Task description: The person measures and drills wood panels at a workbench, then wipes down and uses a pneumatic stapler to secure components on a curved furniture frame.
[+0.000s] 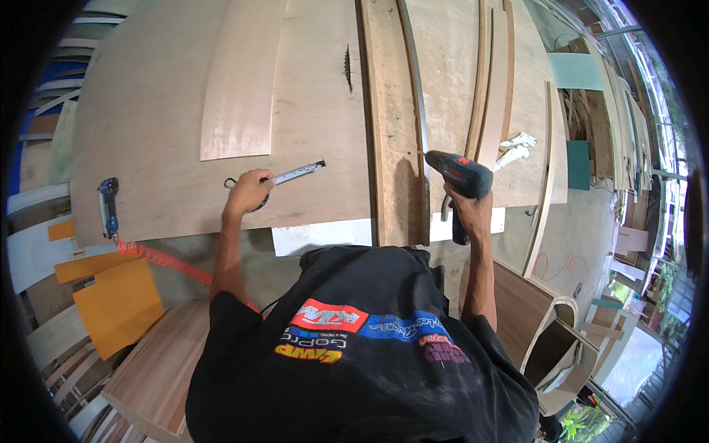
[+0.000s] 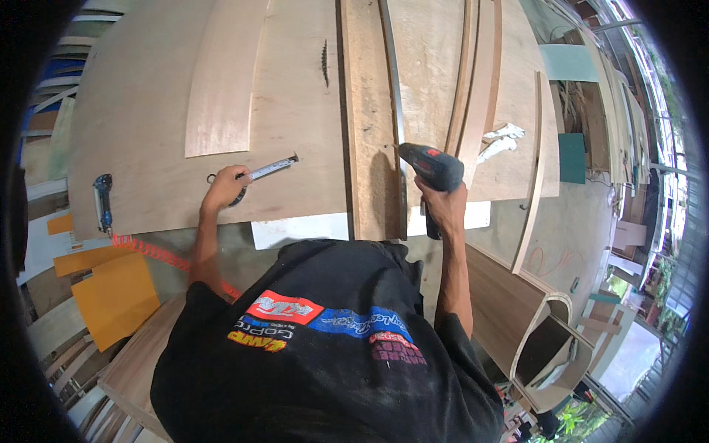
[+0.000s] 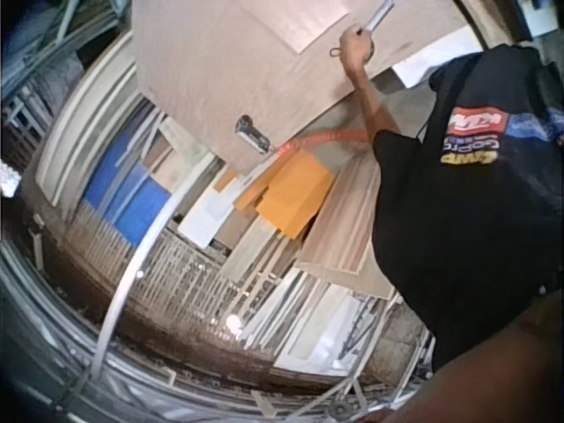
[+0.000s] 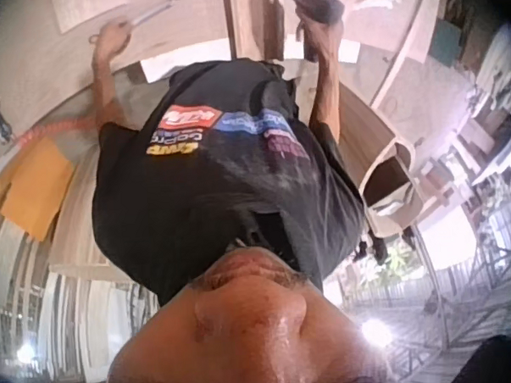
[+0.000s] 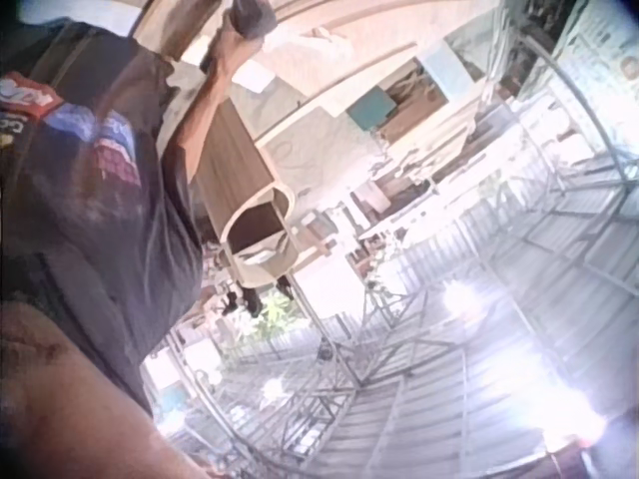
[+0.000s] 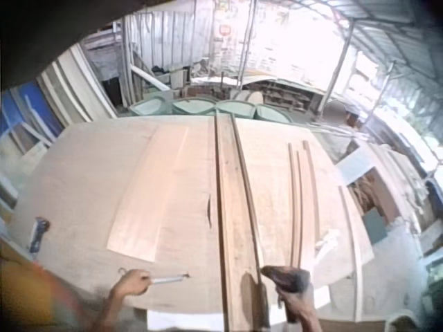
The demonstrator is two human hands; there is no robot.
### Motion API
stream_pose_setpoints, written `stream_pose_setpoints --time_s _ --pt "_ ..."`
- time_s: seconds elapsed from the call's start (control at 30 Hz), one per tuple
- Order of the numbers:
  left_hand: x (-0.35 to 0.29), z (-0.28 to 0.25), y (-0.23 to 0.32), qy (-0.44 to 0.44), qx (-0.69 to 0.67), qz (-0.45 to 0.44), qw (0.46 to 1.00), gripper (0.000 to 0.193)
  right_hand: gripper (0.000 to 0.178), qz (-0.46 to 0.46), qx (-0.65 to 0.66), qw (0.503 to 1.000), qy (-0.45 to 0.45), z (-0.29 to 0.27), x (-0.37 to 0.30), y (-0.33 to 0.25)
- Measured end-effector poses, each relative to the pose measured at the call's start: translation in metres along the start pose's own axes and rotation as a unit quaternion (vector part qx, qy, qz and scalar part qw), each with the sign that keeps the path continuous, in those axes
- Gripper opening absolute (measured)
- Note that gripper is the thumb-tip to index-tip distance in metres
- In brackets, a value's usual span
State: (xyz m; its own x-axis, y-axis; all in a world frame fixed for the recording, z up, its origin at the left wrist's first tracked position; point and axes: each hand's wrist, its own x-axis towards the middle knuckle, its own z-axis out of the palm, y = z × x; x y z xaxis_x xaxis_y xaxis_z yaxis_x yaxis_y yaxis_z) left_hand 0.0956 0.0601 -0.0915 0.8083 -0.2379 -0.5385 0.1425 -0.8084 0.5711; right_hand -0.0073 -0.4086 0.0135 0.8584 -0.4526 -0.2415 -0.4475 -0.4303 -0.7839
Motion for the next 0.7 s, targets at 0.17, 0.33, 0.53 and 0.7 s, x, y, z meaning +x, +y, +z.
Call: stream_pose_setpoints --time_s 0.17,0.33,0.53,0.7 --pt "0.001 0.056 0.019 0.099 -0.055 0.005 0.994 0.021 0.029 0.052 -0.071 0.995 -0.042 0.004 0.024 -0.014" --pt "-0.009 0.079 0.066 0.174 0.056 -0.09 0.979 0.018 0.027 0.05 -0.092 0.992 -0.071 0.009 0.037 -0.018" --pt "-0.002 0.09 0.067 0.162 0.096 -0.142 0.972 0.028 0.026 0.048 -0.124 0.986 -0.101 0.009 0.046 -0.023" --pt "-0.004 0.08 0.092 0.205 0.145 -0.139 0.958 0.059 0.028 0.018 -0.143 0.983 -0.111 0.012 0.047 -0.031"
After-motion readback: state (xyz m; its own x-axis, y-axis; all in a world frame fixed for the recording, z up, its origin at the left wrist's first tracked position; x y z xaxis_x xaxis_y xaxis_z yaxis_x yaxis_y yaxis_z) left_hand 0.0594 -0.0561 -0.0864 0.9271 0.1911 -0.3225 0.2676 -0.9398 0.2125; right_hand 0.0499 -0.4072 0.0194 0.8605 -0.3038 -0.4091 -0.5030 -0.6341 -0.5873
